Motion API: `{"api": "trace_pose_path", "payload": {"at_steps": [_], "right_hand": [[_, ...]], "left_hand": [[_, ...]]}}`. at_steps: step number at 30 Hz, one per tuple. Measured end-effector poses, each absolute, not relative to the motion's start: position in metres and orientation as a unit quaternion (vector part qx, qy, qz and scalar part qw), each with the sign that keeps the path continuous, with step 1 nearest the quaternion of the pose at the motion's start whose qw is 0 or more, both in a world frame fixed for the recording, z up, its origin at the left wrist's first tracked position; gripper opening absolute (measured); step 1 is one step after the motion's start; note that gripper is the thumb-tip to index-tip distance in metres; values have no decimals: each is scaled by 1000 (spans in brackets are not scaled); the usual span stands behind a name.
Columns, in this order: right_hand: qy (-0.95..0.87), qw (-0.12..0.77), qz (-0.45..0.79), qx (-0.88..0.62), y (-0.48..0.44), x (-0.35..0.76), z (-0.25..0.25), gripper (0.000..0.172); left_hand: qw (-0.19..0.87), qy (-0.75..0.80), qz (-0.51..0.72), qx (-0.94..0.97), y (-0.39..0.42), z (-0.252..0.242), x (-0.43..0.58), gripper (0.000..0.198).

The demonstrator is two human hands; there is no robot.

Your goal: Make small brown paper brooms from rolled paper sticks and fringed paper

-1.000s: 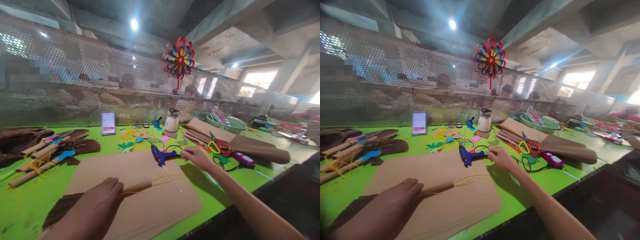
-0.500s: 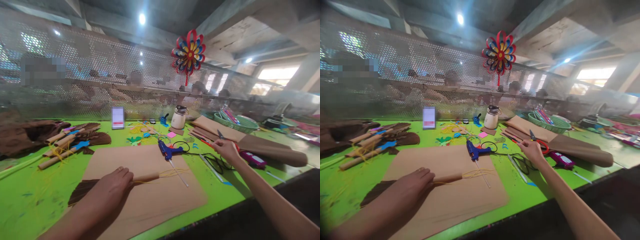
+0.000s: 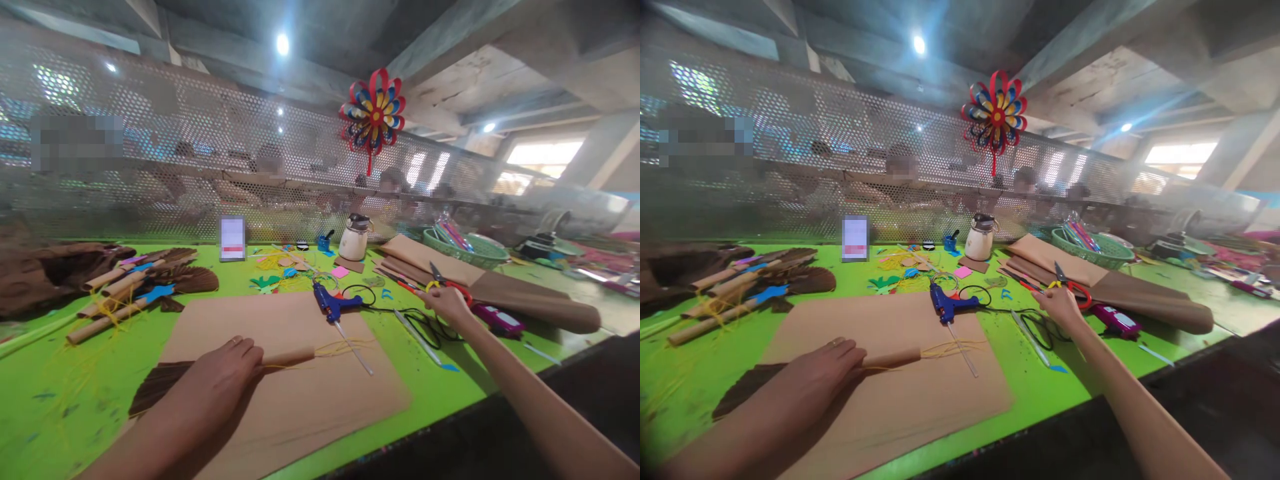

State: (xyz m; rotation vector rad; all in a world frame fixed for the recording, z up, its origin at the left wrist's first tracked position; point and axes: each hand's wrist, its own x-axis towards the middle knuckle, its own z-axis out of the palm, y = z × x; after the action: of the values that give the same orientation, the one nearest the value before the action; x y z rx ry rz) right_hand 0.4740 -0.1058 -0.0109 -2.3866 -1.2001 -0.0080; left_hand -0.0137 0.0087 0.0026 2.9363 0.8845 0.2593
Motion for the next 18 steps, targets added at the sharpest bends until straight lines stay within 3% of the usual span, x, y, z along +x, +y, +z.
{"api": "trace_pose_path", "payload": {"at_steps": [7,13,18], "right_hand": [[-447,206,31,-870,-102,464,-15,28],[-323,229,-50,-917,-119,507,0,30],[-287,298,-122,-902,-127,534,-3,31]], "left_hand": [[29,282,75,956,11,2,-12,26],[24,281,75,956,10,3,-13,27],[23,280,69,957,12,2,-12,27]]}}
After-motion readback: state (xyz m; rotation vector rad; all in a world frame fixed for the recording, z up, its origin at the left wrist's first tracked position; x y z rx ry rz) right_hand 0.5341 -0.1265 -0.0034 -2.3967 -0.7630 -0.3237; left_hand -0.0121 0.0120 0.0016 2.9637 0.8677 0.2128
